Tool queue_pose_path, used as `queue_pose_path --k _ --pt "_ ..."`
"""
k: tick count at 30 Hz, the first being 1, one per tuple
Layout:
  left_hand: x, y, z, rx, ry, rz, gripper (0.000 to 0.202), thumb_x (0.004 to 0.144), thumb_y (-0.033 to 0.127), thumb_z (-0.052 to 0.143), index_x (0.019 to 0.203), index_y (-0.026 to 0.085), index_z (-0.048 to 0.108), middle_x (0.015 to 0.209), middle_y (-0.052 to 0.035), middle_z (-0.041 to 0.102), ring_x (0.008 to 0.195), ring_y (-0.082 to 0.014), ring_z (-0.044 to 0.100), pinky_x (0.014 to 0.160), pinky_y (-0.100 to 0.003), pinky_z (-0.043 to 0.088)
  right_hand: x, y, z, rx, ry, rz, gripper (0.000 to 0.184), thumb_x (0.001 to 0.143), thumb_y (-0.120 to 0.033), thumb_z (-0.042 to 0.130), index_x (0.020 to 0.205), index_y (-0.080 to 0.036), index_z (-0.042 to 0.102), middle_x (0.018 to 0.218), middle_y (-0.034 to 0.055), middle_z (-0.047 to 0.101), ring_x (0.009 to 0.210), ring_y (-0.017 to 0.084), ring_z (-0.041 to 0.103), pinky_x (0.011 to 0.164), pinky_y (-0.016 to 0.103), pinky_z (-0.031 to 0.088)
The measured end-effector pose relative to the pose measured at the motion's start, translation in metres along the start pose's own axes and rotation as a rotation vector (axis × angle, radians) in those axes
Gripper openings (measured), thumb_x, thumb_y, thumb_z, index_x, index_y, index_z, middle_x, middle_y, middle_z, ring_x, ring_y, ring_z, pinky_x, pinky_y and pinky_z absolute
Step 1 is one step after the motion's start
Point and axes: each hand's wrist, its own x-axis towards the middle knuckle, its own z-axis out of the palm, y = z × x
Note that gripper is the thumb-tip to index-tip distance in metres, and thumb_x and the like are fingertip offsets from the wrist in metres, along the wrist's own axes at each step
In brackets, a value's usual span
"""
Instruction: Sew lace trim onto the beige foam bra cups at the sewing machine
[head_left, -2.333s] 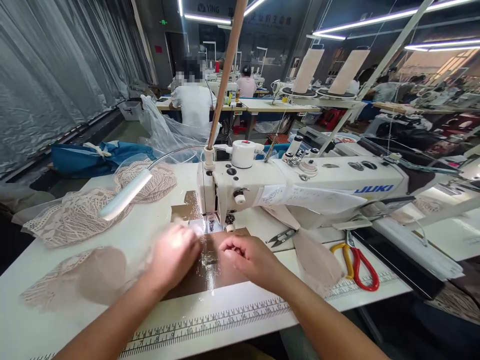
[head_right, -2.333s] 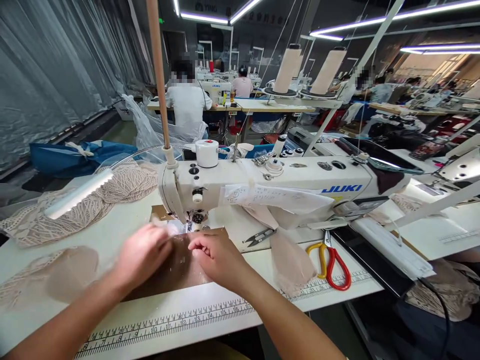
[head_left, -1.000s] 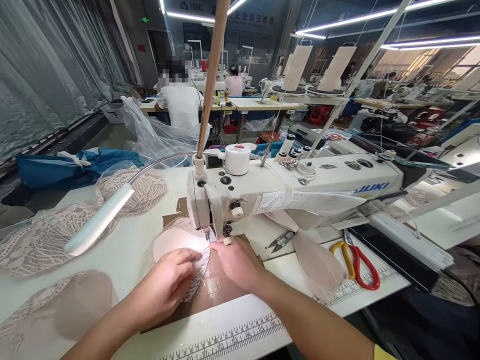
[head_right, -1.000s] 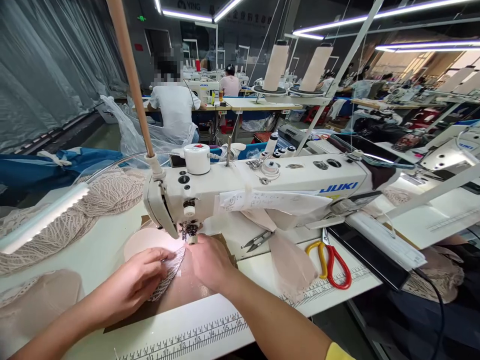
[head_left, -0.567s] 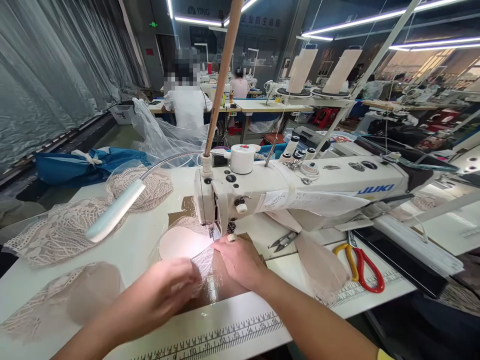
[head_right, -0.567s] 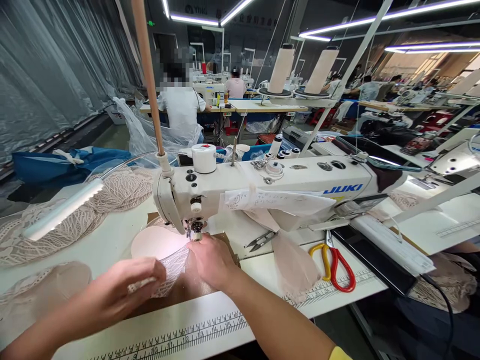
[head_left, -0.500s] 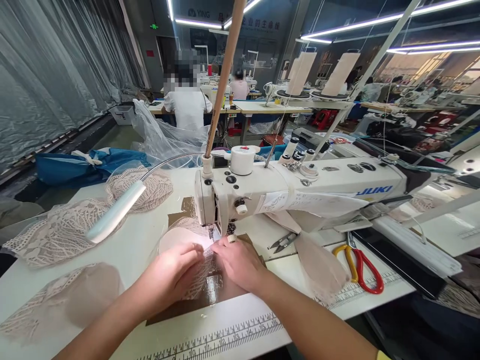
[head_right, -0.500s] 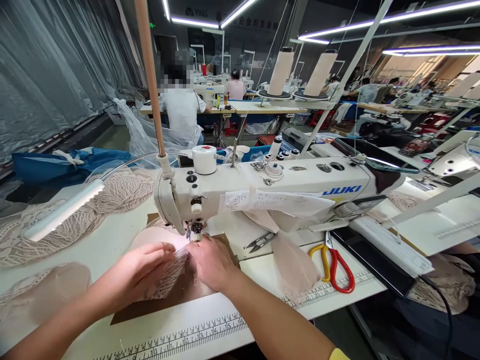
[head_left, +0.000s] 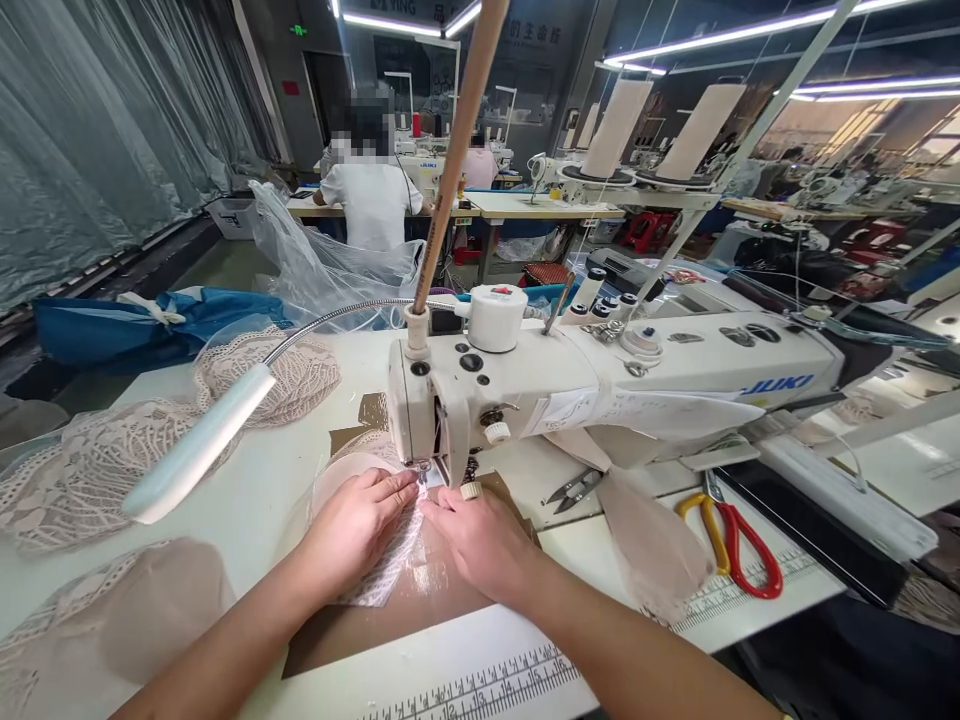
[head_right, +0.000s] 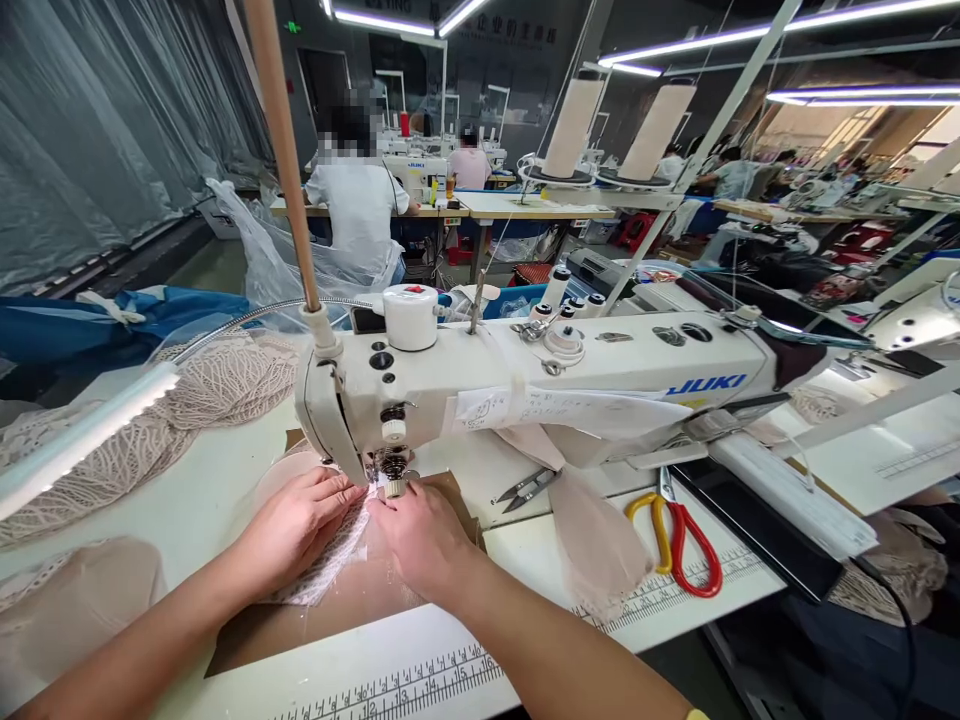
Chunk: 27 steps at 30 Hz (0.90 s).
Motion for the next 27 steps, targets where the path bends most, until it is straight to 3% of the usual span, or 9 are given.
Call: queue_pose_path --k 9,15,18,23,27 --pt "0.001 -0.005 0.005 0.027 0.004 -0.084 0.037 0.090 0.012 0.043 0.120 0.018 0.064 0.113 -0.0128 0.069 0.091 -0.0271 0.059 0.073 -0.042 0.051 0.000 0.000 0.008 0.025 0.050 0.045 0.045 0.079 -0.005 0.047 0.120 -0.019 0.061 0.101 0.0078 0.062 0.087 0.021 0.053 0.072 0.031 0.037" --pt "-0.008 -0.007 0.005 0.047 0.039 -0.131 0.037 0.092 0.020 0.043 0.126 0.019 0.058 0.129 -0.0131 0.060 0.118 -0.0318 0.051 0.095 -0.050 0.046 -0.002 0.001 0.013 0.053 0.130 0.051 0.042 0.083 -0.005 0.045 0.119 -0.019 0.061 0.098 0.0063 0.065 0.081 0.019 0.054 0.071 0.029 0.038" --pt "-0.009 -0.005 0.003 0.109 0.002 -0.158 0.040 0.092 0.027 0.044 0.130 0.017 0.055 0.132 -0.0139 0.057 0.124 -0.0355 0.045 0.098 -0.054 0.043 -0.001 0.000 0.015 0.056 0.175 0.064 0.039 0.086 -0.008 0.044 0.118 -0.020 0.062 0.096 0.0053 0.065 0.080 0.019 0.057 0.072 0.029 0.040" --pt "-0.013 0.012 -0.016 0.183 -0.013 -0.308 0.034 0.089 0.027 0.048 0.120 0.019 0.061 0.125 -0.0152 0.061 0.112 -0.0378 0.054 0.084 -0.054 0.048 -0.002 -0.001 0.017 0.071 0.225 0.040 0.039 0.090 -0.010 0.037 0.119 -0.018 0.063 0.099 0.0082 0.067 0.087 0.021 0.061 0.080 0.032 0.046" --pt "-0.051 0.021 -0.047 0.202 0.015 -0.397 0.043 0.090 0.037 0.052 0.129 0.018 0.054 0.134 -0.0145 0.056 0.117 -0.0325 0.055 0.090 -0.044 0.050 -0.002 0.001 0.018 0.103 0.267 0.023 0.038 0.089 -0.010 0.038 0.116 -0.015 0.065 0.099 0.0107 0.067 0.088 0.022 0.062 0.079 0.035 0.049"
